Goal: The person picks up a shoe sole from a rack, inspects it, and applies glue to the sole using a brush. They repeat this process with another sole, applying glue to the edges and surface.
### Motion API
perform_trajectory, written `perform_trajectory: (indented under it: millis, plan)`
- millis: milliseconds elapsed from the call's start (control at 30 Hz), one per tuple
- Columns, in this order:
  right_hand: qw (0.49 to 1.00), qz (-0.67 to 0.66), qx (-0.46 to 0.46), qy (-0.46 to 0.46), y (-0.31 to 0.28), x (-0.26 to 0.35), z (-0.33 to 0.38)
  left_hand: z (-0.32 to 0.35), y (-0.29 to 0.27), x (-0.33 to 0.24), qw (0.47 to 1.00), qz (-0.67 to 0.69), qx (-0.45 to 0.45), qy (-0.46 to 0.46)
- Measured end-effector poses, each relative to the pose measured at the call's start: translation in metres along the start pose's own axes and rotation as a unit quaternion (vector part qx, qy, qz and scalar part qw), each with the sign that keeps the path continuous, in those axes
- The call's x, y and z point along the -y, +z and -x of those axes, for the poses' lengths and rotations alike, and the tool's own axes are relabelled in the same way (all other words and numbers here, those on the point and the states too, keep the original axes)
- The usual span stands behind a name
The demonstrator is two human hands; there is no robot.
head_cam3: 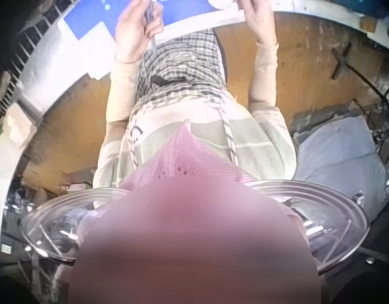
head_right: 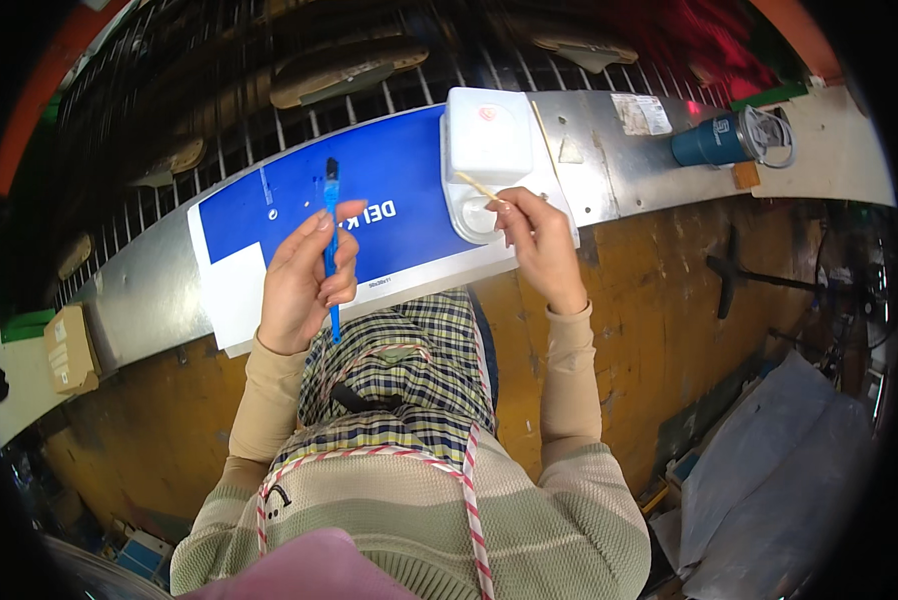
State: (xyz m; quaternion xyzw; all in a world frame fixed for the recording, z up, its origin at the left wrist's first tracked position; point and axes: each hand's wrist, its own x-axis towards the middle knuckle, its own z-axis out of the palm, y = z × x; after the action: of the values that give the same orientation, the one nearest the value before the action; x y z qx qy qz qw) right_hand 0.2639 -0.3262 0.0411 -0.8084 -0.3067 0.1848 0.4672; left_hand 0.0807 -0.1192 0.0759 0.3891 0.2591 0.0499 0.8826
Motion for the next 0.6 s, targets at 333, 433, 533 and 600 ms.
perform_trajectory:
  millis: [333, 433, 533, 600]
  plan:
    - [0.971, 0.102, -0.06, -0.208, 0.043, 0.086, -0.008, 0.019, 0.011, -0.015, 0.998, -0.034, -0.027, 0.047]
    - [0.963, 0.108, -0.069, -0.237, 0.045, 0.095, -0.01, 0.023, 0.009, -0.017, 0.999, -0.024, -0.017, 0.043]
    - [0.96, 0.121, -0.06, -0.244, 0.043, 0.1, -0.011, 0.025, 0.01, -0.019, 0.998, -0.031, -0.014, 0.044]
    - [0.957, 0.133, -0.063, -0.25, 0.043, 0.102, -0.011, 0.027, 0.01, -0.019, 0.998, -0.04, -0.016, 0.046]
